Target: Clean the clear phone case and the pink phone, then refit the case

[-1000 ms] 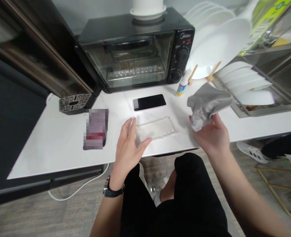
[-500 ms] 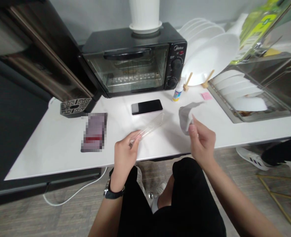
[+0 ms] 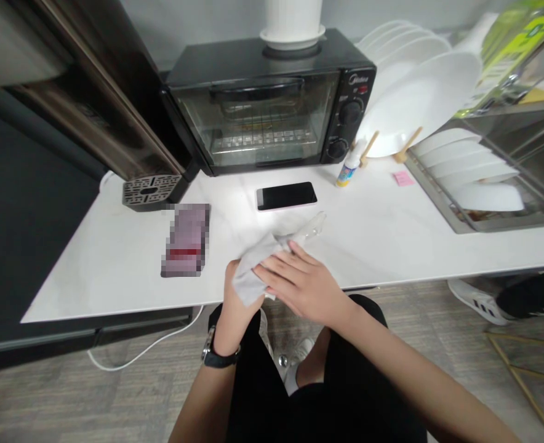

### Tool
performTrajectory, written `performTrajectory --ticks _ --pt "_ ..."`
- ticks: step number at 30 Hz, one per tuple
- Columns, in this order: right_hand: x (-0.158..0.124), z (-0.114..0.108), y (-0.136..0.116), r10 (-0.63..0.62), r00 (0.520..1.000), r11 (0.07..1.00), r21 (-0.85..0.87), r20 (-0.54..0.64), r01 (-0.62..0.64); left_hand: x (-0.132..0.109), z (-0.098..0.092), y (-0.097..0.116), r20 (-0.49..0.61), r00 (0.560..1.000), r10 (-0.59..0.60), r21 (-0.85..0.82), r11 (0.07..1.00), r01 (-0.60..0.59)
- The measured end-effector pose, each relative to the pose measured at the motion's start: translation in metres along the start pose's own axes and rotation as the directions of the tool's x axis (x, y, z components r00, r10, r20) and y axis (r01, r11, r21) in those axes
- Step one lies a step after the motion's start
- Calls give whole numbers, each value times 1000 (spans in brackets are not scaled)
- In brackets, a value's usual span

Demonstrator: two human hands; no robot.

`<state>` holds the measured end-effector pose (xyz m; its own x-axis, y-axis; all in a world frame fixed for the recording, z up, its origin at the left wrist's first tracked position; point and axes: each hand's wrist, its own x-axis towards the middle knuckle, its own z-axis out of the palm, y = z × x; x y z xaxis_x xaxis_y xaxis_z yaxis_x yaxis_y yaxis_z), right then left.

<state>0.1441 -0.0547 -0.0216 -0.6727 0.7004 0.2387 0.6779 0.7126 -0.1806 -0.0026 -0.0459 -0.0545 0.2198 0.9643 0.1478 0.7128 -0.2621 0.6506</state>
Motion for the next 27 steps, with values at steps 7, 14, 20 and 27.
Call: performTrajectory --ticks 7,14,20,27 --pt "-19 -17 47 328 927 943 14 -181 -331 8 -2 27 17 1000 -4 -158 987 7" --pt "-8 -4 9 246 964 967 -47 -97 -251 4 0 17 31 1000 -6 26 1000 5" --pt "-3 -2 -2 90 996 988 -123 -21 -92 3 -1 9 72 997 7 101 995 -15" --pt "-16 -9 49 391 899 900 -122 -200 -418 8 -2 31 53 998 29 -128 992 -22"
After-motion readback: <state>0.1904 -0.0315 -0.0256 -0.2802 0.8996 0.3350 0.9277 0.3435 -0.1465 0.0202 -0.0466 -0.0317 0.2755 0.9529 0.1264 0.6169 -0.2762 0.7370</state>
